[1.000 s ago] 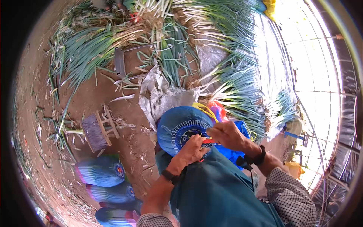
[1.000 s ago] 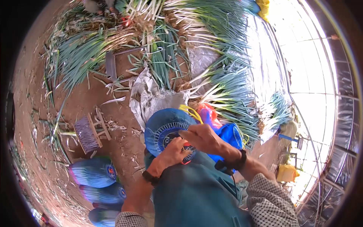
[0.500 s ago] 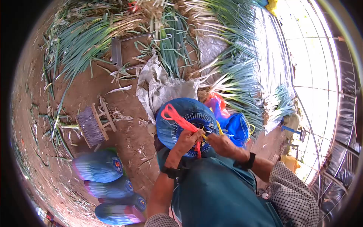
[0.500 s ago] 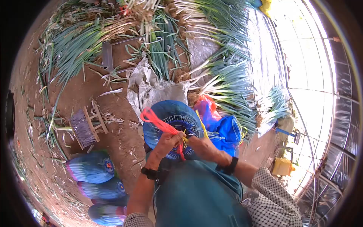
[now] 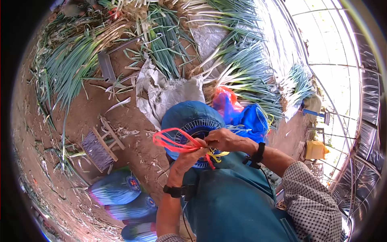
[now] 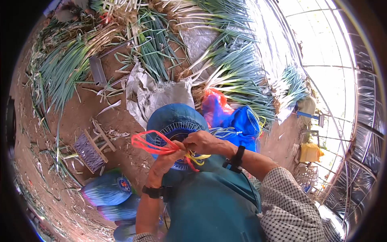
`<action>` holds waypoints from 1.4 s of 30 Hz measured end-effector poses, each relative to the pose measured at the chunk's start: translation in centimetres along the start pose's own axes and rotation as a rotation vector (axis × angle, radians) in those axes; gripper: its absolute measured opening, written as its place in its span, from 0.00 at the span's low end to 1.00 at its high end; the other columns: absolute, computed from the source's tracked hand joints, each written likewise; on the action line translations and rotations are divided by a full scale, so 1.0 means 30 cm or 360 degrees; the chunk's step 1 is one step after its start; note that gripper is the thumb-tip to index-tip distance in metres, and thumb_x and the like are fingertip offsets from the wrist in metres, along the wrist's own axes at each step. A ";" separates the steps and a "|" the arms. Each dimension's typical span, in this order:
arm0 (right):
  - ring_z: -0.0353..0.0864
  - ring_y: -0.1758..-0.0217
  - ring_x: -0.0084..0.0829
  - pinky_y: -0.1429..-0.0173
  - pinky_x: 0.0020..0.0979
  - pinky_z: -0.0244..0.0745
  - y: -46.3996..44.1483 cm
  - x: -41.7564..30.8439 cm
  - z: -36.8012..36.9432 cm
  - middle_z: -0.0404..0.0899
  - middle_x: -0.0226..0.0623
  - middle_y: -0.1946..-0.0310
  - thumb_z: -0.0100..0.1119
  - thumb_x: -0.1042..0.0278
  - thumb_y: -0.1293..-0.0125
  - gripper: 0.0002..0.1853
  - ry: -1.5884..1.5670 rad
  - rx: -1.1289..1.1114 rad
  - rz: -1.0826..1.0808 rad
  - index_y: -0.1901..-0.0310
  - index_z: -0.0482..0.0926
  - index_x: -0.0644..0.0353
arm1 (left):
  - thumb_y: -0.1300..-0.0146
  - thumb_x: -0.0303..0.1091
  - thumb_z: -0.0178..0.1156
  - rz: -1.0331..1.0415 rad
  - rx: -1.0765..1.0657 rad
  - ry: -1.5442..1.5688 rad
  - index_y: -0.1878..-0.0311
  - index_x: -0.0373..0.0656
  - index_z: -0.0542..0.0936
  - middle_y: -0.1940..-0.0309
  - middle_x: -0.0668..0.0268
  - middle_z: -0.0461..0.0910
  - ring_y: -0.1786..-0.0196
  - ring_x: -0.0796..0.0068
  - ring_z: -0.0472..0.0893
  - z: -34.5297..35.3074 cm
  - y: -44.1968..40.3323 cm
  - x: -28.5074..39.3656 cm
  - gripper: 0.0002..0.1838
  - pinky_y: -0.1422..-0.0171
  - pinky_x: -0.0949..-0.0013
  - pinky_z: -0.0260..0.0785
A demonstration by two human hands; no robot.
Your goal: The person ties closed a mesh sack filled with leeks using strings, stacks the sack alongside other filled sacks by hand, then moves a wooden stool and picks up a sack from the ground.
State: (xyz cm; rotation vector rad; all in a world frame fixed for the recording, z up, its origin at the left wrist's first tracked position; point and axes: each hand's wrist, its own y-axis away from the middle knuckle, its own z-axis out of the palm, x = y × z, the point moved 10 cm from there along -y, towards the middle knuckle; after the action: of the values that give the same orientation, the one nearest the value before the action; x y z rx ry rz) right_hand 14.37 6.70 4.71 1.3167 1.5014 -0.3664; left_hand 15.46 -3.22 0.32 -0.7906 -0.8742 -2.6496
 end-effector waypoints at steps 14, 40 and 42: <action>0.83 0.71 0.27 0.65 0.31 0.76 0.016 0.084 0.002 0.83 0.38 0.73 0.63 0.70 0.35 0.07 -0.0531 0.0032 0.0176 0.59 0.85 0.63 | 0.44 0.32 0.61 0.1131 0.0547 -0.2231 0.55 0.40 0.77 0.69 0.61 0.77 0.61 0.58 0.78 0.121 0.046 0.218 0.14 0.60 0.59 0.71; 0.81 0.67 0.44 0.66 0.44 0.71 0.008 0.068 -0.081 0.79 0.40 0.71 0.56 0.74 0.42 0.05 0.1080 -0.0523 0.0181 0.64 0.78 0.57 | 0.44 0.33 0.62 0.1365 0.0496 -0.2417 0.40 0.43 0.76 0.55 0.63 0.75 0.52 0.61 0.75 0.073 0.150 0.142 0.26 0.47 0.58 0.66; 0.82 0.67 0.44 0.65 0.46 0.71 0.030 0.162 -0.095 0.79 0.39 0.70 0.55 0.74 0.42 0.05 0.1220 -0.0674 0.0390 0.64 0.79 0.58 | 0.44 0.34 0.63 0.1236 0.0690 -0.2506 0.40 0.45 0.77 0.48 0.62 0.75 0.49 0.60 0.75 0.033 0.196 0.109 0.26 0.44 0.58 0.65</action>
State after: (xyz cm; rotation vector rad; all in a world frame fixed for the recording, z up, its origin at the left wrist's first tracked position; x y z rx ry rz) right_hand 14.50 11.81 2.14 1.3281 1.8606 0.6592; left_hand 15.41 -7.46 5.63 -2.3876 -0.9563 -0.7676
